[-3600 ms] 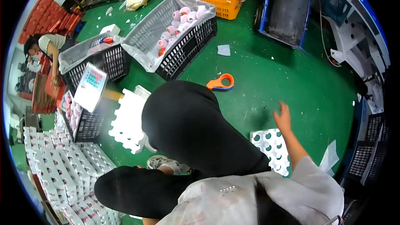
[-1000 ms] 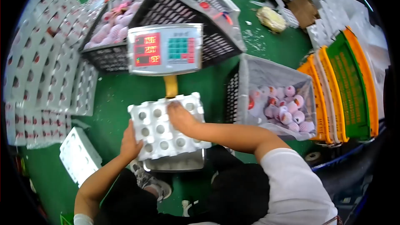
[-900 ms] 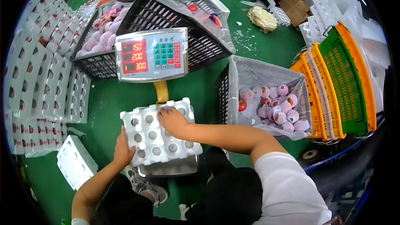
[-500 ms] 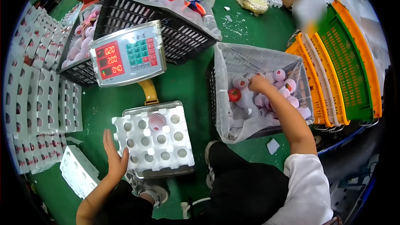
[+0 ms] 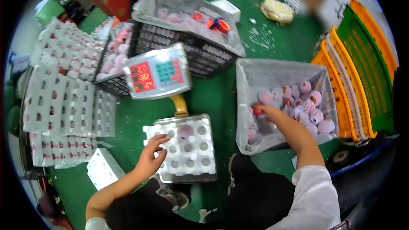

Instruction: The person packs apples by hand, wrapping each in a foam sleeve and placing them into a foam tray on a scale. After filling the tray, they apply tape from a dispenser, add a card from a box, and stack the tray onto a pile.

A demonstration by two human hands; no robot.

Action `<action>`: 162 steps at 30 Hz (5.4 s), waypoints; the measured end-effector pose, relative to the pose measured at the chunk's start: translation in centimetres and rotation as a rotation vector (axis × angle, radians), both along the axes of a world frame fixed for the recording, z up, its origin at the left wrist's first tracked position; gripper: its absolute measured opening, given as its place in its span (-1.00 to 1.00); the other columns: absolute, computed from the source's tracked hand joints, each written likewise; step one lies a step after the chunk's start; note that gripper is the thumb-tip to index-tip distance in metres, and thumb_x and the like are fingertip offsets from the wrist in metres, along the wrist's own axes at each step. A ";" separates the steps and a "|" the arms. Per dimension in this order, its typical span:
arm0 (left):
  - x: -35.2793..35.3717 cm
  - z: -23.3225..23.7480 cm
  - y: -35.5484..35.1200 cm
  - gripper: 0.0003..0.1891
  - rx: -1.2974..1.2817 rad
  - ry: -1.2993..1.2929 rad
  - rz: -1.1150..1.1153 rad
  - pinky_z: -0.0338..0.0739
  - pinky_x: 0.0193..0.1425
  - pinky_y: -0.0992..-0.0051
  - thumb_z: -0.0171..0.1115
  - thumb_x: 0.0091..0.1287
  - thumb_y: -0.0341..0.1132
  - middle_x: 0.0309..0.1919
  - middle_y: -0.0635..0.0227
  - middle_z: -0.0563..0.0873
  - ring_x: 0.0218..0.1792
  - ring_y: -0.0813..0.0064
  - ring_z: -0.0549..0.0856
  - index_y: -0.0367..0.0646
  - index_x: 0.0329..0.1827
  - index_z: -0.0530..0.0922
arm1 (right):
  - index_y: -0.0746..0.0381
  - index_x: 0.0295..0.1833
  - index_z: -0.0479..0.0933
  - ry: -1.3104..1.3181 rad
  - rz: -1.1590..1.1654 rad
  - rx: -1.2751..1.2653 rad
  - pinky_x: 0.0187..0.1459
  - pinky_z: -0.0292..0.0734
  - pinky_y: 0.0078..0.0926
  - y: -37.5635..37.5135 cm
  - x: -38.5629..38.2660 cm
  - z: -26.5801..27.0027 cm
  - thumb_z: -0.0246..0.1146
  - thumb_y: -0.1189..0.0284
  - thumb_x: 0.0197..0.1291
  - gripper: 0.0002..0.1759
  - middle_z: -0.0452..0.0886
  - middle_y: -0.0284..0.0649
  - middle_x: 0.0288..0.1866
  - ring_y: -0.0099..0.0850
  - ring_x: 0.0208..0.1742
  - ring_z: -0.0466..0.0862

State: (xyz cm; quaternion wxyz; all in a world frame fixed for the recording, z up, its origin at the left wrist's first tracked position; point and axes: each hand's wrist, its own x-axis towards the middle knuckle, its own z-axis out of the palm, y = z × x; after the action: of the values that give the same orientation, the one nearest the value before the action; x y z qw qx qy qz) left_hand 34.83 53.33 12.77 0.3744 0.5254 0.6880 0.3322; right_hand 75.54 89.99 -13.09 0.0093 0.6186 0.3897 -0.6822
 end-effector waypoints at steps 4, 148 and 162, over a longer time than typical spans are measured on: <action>-2.4 11.3 2.0 -0.66 0.037 -0.066 -0.141 0.59 0.23 0.39 0.15 0.44 -0.56 0.08 0.25 0.73 0.11 0.40 0.72 -0.27 0.26 0.59 | -0.15 0.16 0.52 0.330 -0.144 -0.154 -0.38 0.37 -0.53 -1.3 0.6 11.4 0.49 -0.06 0.07 -0.42 0.68 -0.50 -0.05 -0.55 -0.20 0.62; 3.7 7.1 1.1 -0.92 0.967 -1.781 0.458 0.34 0.52 0.02 0.24 0.42 -0.27 0.22 0.33 0.68 0.31 0.23 0.58 -0.02 -0.15 0.65 | 0.36 -0.14 0.71 0.603 0.373 1.084 -0.34 0.52 -0.57 -24.3 -30.2 40.9 0.35 0.34 0.38 -0.74 0.73 -0.29 -0.41 -0.61 -0.41 0.62; 4.2 8.0 0.7 -0.44 0.429 -1.776 0.611 0.39 0.47 0.08 -0.10 0.50 0.09 0.22 0.21 0.67 0.26 0.20 0.62 -0.14 0.30 0.53 | 0.36 -0.17 0.72 0.609 0.539 1.118 -0.29 0.55 -0.57 -25.2 -30.2 40.1 0.35 0.36 0.36 -0.76 0.73 -0.32 -0.37 -0.63 -0.36 0.64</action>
State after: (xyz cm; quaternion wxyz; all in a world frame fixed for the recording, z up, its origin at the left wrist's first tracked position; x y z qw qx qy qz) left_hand 39.03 54.03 20.77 0.5519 -0.0623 0.1855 0.8106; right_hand 45.36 64.79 26.97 -0.2516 0.1927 0.8084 -0.4960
